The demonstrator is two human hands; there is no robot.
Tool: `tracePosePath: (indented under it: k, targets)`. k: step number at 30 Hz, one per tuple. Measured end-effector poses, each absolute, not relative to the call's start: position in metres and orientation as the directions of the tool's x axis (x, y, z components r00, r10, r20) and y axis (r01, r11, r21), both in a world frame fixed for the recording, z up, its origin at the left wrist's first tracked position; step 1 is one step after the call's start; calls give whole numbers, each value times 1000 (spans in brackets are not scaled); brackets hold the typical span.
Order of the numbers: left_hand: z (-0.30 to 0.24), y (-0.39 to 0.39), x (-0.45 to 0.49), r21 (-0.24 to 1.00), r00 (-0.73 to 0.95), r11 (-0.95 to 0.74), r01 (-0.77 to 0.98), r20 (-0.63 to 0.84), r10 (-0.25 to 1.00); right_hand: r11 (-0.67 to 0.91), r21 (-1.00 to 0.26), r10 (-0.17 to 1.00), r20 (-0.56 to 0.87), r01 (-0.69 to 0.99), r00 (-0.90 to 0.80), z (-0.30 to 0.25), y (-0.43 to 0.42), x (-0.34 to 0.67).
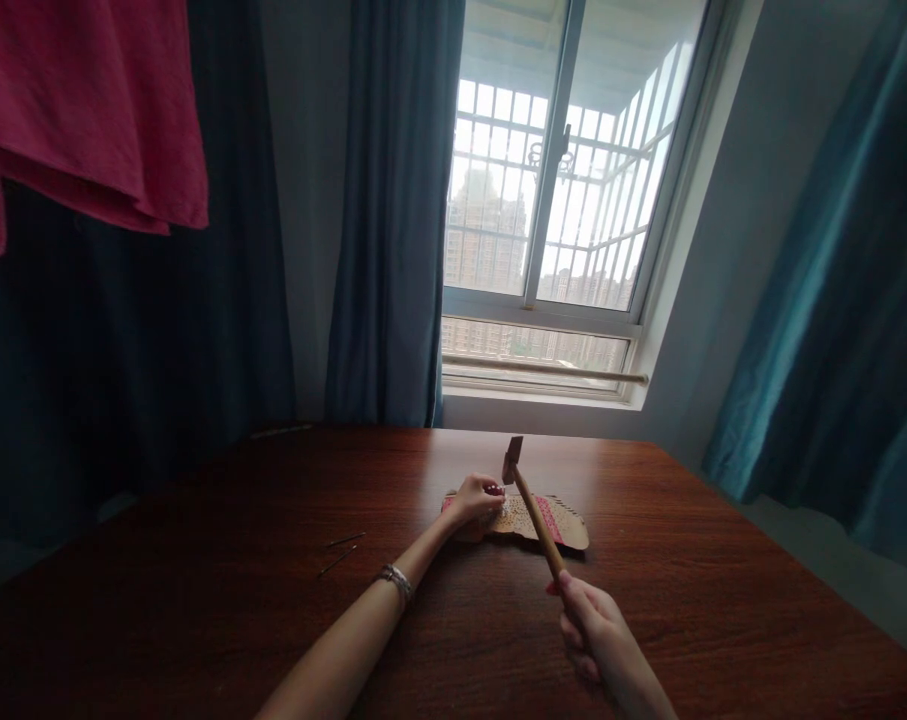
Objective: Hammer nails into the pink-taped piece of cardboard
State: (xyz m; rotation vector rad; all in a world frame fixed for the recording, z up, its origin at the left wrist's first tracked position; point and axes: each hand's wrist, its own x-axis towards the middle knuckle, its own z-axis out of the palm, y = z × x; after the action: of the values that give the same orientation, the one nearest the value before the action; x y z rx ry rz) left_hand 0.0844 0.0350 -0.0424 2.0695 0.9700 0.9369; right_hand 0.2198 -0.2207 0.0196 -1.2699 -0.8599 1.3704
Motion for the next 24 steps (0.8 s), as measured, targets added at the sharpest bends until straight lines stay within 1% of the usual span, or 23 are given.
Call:
tracePosePath:
  k: [4,9,14,19,24]
  targets:
    - [-41,35,84,797,465,-493,350,309,830,-232,-951,964,-253,-204,82,18,-219,220]
    - [-41,35,84,797,463,-505,332,328,823,-214,-951,968,-238,-223,86,13,-217,222]
    - [-41,34,84,794,469,-503,340,321,823,-244,-945,959,-268,-216,88,13,-217,223]
    - [-40,33,83,787,468,-521,331,342,815,-234,-945,962,-259,-228,85,14,-219,223]
    - [-38,32,83,800,487,-501,329,311,816,-262,-935,957,-284,-241,62,11,-218,227]
